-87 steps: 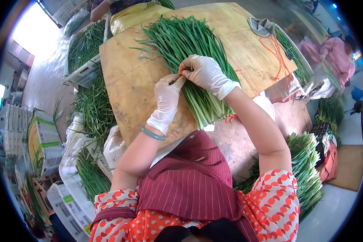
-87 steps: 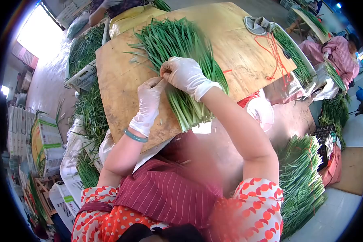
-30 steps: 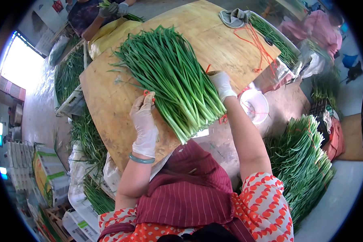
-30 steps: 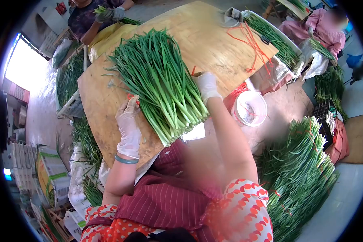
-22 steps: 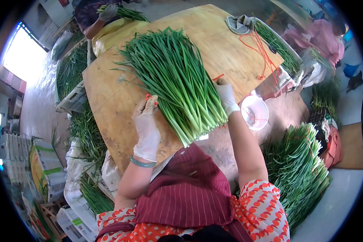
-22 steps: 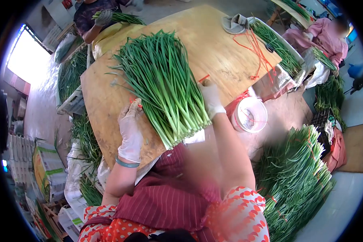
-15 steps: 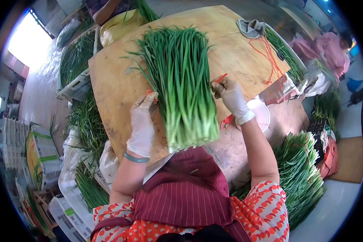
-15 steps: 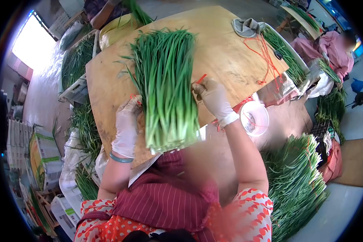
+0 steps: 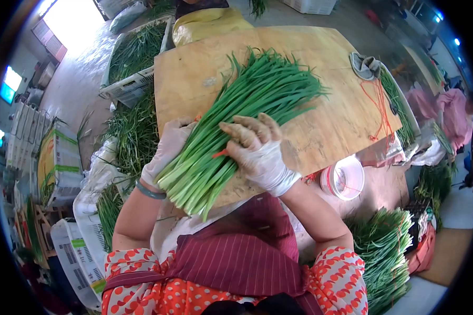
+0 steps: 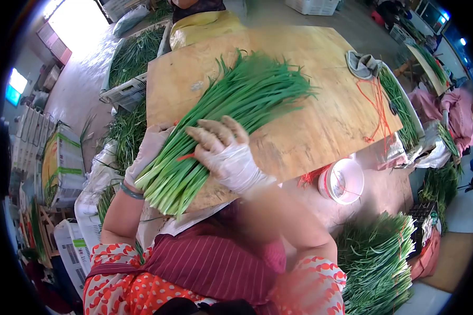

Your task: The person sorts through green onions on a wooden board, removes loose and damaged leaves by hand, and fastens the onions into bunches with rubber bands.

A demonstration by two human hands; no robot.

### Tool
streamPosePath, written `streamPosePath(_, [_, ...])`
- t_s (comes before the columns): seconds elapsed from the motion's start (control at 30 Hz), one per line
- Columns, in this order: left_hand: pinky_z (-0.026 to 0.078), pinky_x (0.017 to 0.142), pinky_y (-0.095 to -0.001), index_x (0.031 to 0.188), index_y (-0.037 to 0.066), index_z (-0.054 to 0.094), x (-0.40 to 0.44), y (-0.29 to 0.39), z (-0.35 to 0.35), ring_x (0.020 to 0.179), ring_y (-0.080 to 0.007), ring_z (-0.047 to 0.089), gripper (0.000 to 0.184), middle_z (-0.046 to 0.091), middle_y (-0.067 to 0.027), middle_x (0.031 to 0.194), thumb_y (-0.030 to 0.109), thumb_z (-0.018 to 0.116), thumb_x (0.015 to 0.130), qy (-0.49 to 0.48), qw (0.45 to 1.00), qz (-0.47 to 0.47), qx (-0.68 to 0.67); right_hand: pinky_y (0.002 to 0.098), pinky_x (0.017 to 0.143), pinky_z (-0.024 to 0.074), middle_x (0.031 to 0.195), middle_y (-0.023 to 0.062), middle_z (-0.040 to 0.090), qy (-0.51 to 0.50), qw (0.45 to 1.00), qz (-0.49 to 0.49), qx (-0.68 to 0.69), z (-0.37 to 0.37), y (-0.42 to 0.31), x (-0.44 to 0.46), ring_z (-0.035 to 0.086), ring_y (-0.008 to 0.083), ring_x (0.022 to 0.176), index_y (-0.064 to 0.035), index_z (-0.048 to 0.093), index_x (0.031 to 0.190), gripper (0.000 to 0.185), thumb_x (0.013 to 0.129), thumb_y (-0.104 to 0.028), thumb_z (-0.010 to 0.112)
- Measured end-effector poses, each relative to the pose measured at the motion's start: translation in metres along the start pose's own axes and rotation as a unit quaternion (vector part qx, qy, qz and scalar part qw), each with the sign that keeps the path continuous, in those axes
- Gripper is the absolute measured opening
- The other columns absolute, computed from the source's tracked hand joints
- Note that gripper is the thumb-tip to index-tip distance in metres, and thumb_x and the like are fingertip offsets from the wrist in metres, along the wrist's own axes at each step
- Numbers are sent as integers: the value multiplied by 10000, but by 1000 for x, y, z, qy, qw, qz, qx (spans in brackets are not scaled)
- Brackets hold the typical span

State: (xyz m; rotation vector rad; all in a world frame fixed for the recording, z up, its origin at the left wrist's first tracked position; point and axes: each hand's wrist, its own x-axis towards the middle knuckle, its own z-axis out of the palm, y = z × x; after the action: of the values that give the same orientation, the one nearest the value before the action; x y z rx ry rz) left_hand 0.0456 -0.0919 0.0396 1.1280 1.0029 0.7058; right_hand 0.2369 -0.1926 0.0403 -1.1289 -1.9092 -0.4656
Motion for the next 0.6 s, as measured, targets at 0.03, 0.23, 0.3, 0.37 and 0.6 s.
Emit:
streamPosePath(0.03, [473,564,-232,930,-49,634,-2,2,-2,643,-87,584,235,648,-50,764,180,590,899,26,998,5,53,478,1017,327,1208,86,543,-42,998,-30,47,3,-2,9,498,276,1149,-104,595,1004,273,743,-172,555])
streamPosePath(0.23, [485,667,-258,904,-22,646,-13,-31,-14,746,-114,608,145,660,-47,822,100,576,865,60,926,176,329,482,1099,251,1389,168,416,-194,939,-17,284,28,-11,15,384,321,1301,-21,512,987,223,790,-126,506])
streamPosePath(0.3, [483,672,-252,883,-26,649,-13,-29,-16,741,-114,606,136,659,-47,813,86,575,863,48,947,141,286,463,1098,259,1365,163,433,-284,926,-85,232,28,-7,10,381,312,1295,-7,537,971,181,843,-126,493])
streamPosePath(0.37, [482,704,-258,875,-47,651,-20,-13,-13,740,-123,610,129,659,-53,814,58,581,847,15,995,37,91,450,1084,283,1280,167,499,-303,922,-125,204,32,-4,6,417,321,1255,0,559,991,190,878,-137,492])
streamPosePath(0.6, [492,754,-305,916,-35,667,-4,-8,-29,804,-153,630,163,663,-88,865,83,603,824,-36,990,-11,134,365,939,428,1017,157,642,-367,910,-38,189,61,-10,29,593,315,1012,-58,657,858,154,724,-73,582])
